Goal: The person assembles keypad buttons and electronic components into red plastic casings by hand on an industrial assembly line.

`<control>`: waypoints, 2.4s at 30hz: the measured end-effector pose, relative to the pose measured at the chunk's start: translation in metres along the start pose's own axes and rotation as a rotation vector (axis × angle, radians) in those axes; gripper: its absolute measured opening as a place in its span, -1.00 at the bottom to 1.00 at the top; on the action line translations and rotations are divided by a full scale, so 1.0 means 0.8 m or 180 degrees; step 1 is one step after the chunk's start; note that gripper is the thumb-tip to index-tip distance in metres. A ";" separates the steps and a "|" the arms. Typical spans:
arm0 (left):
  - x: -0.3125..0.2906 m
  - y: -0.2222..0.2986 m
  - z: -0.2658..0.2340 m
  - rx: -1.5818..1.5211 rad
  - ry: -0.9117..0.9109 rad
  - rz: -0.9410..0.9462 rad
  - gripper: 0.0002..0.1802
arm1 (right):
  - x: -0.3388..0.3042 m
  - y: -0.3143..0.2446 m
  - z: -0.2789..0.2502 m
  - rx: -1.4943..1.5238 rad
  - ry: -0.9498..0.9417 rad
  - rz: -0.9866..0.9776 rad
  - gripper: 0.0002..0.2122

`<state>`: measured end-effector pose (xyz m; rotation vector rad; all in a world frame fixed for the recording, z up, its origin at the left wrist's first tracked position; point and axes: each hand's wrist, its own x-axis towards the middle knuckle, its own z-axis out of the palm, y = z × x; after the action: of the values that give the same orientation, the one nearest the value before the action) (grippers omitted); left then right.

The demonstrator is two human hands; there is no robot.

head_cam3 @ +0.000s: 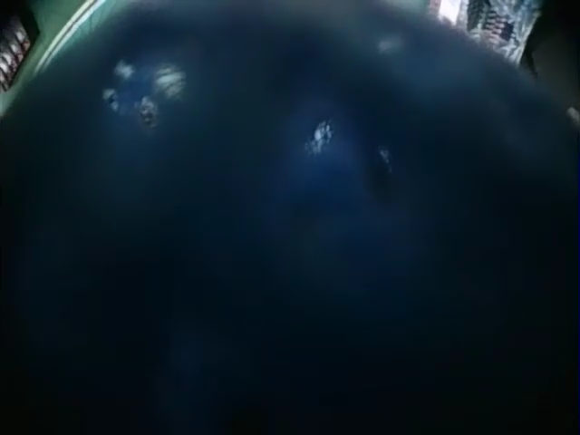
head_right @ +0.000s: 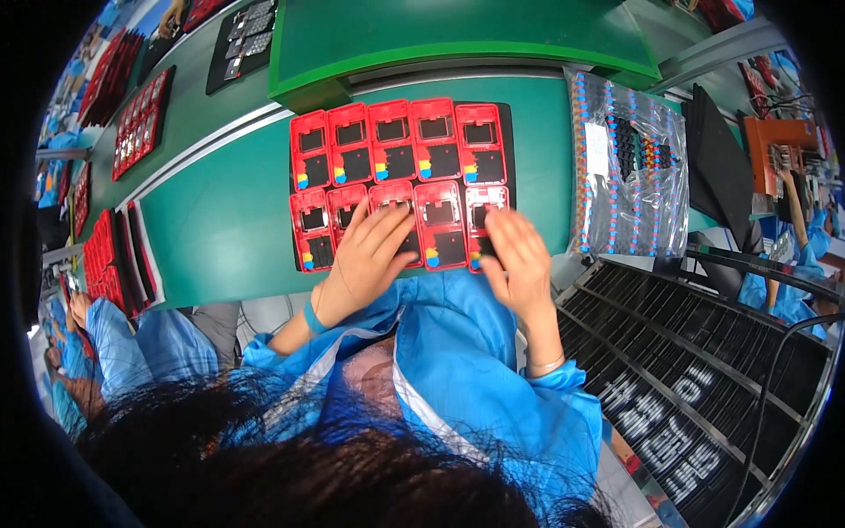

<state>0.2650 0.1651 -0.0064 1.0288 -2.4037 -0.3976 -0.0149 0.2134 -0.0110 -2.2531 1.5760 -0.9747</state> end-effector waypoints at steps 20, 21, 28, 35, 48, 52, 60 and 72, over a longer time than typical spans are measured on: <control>0.087 -0.034 0.041 0.1123 -0.0107 0.0128 -0.25 | 0.097 0.028 0.045 -0.1033 -0.0302 -0.0032 -0.57; 0.086 -0.034 0.042 0.1211 -0.0092 0.0172 -0.26 | 0.097 0.028 0.045 -0.0873 -0.0279 0.0026 -0.56; 0.088 -0.029 0.044 0.1197 -0.0140 0.0153 -0.28 | 0.081 0.010 0.038 -0.1402 -0.0380 -0.0125 -0.58; 0.109 -0.037 0.063 0.0947 -0.0167 0.0177 -0.22 | 0.093 0.024 0.029 -0.0804 -0.0304 -0.0073 -0.63; 0.116 -0.033 0.054 0.0809 -0.0253 0.0226 -0.43 | 0.151 0.028 0.032 -0.1263 -0.0612 -0.0558 -0.69; 0.108 -0.034 0.055 0.0798 -0.0410 0.0261 -0.34 | 0.154 0.026 0.021 -0.1248 -0.0766 -0.0695 -0.68; 0.099 -0.047 0.052 0.0428 -0.0509 0.0293 -0.21 | 0.132 0.035 0.035 -0.0506 -0.0468 -0.0348 -0.53; 0.004 -0.081 -0.002 0.0786 0.0002 -0.0516 -0.12 | 0.098 0.020 0.019 -0.1462 -0.1003 -0.0231 -0.60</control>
<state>0.3019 0.1190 -0.0325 1.3366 -2.4197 -0.1562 -0.0017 0.1334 -0.0002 -2.6103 1.7103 -0.2569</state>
